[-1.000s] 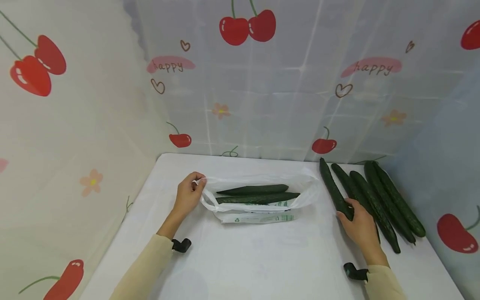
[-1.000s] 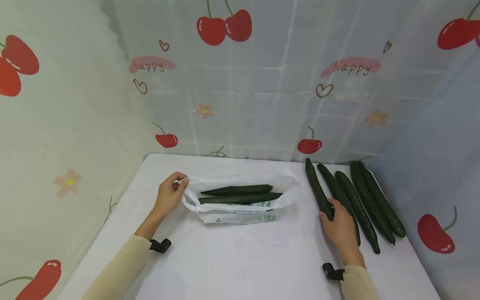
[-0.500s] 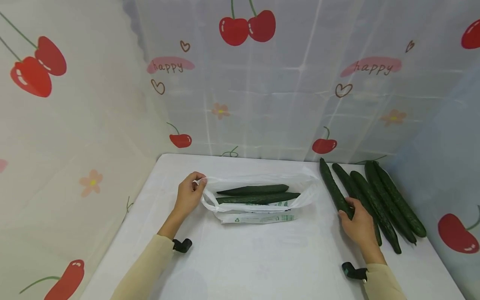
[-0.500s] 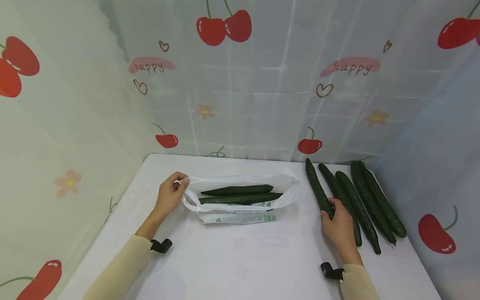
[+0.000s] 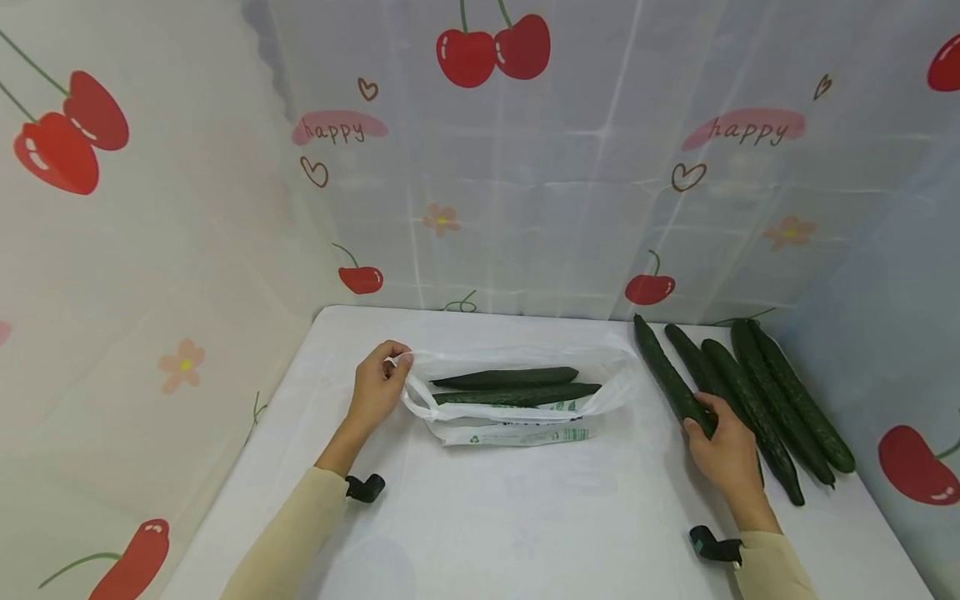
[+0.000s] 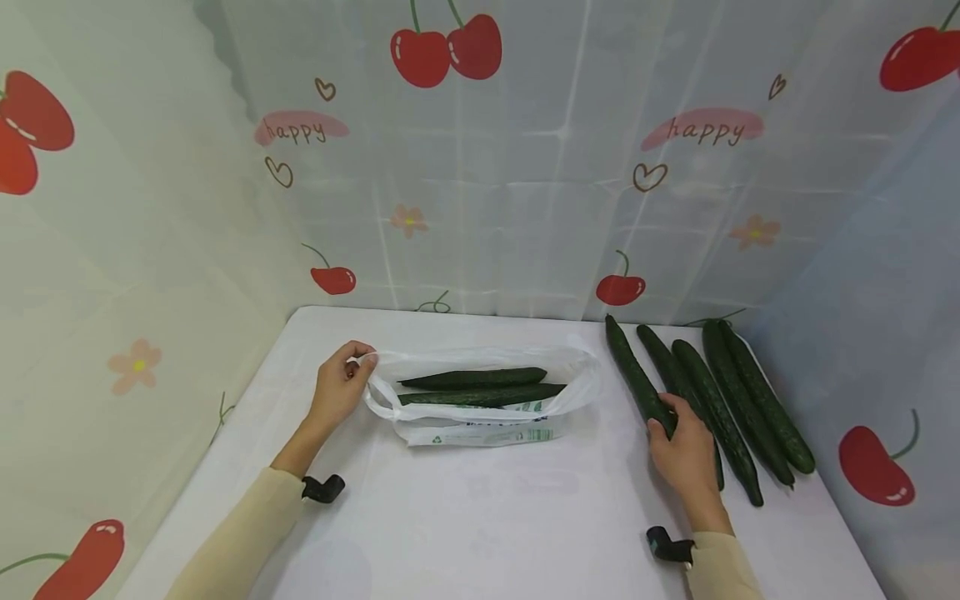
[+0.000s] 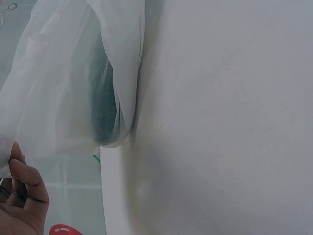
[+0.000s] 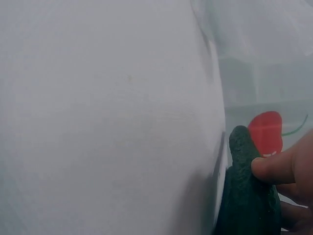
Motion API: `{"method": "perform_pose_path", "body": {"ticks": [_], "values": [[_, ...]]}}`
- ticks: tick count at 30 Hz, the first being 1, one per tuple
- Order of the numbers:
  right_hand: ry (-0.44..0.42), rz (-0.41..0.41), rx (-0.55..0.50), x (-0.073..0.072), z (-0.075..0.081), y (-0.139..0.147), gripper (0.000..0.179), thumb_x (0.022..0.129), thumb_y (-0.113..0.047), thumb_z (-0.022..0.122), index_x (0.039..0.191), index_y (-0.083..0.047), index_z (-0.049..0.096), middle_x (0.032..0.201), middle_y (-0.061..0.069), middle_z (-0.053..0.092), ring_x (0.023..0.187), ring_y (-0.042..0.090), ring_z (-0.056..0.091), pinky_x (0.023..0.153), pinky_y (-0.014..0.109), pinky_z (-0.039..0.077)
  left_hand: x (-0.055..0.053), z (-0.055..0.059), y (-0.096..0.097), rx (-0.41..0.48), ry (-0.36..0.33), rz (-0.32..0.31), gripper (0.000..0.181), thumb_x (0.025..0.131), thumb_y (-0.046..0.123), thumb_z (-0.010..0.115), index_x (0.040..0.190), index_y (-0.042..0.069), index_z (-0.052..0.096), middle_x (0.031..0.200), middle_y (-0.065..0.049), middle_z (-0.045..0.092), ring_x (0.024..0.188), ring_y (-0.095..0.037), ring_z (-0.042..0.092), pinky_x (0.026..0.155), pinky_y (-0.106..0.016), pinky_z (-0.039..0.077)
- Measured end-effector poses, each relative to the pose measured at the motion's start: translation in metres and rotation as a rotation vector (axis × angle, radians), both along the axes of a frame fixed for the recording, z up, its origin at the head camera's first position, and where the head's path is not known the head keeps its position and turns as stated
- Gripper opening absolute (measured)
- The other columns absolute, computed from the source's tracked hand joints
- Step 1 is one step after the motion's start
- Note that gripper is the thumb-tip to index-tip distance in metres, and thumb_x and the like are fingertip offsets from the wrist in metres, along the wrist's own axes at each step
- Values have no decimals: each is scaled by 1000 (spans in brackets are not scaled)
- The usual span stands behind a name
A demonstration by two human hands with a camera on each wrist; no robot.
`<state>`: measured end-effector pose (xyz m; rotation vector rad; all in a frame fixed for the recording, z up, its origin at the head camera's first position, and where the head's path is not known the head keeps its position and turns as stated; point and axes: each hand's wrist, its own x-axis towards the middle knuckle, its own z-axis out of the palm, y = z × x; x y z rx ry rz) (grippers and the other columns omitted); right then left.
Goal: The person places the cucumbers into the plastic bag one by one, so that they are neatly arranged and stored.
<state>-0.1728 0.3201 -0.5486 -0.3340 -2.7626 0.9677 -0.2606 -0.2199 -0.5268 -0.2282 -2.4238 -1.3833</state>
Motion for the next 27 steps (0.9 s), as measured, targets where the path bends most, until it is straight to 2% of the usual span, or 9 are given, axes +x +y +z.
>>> {"method": "perform_pose_path", "body": {"ticks": [4, 11, 19, 21, 23, 25, 27], "values": [[27, 5, -8, 4, 4, 2, 55, 108, -18, 62, 159, -6, 46, 149, 38, 54, 134, 60, 52, 100, 76, 44, 0, 1, 0, 2, -5, 6, 10, 108, 21, 66, 111, 12, 70, 97, -5, 65, 60, -9, 45, 52, -22, 38], [162, 39, -9, 14, 22, 10, 50, 105, -16, 67, 153, -9, 55, 148, 31, 61, 132, 53, 58, 98, 71, 46, 1, 2, 0, 0, -7, 9, 11, 107, 19, 67, 112, 10, 70, 96, -7, 65, 61, -8, 45, 53, -22, 38], [126, 69, 41, 32, 44, 23, 53, 107, -20, 67, 157, -12, 52, 143, 35, 60, 130, 55, 56, 93, 71, 45, 2, 2, 1, 8, -9, -16, 10, 107, 19, 67, 111, 11, 71, 87, -5, 60, 59, -7, 43, 52, -21, 37], [135, 77, 63, 35, 48, 25, 53, 106, -19, 68, 156, -13, 53, 143, 35, 62, 128, 54, 57, 91, 64, 47, 3, 3, 1, -3, -2, -17, 9, 108, 20, 67, 111, 12, 71, 84, -3, 58, 60, -8, 43, 52, -22, 37], [156, 87, 86, 37, 51, 26, 54, 104, -18, 71, 155, -13, 55, 142, 33, 64, 126, 52, 60, 87, 52, 49, 3, 4, 0, -14, 9, -13, 9, 107, 19, 67, 110, 12, 71, 82, -3, 57, 60, -8, 44, 52, -22, 36], [176, 107, 97, 38, 54, 27, 54, 103, -17, 73, 154, -13, 56, 141, 32, 65, 124, 51, 61, 84, 48, 48, 3, 5, -1, -21, 16, -9, 9, 107, 19, 67, 110, 12, 71, 81, -2, 57, 60, -9, 44, 52, -22, 37], [176, 117, 108, 38, 58, 28, 55, 103, -20, 74, 154, -16, 56, 142, 30, 65, 124, 51, 61, 83, 37, 47, 4, 6, -2, -22, 19, -7, 9, 107, 19, 67, 110, 11, 71, 81, -3, 56, 60, -9, 44, 52, -22, 37]]}}
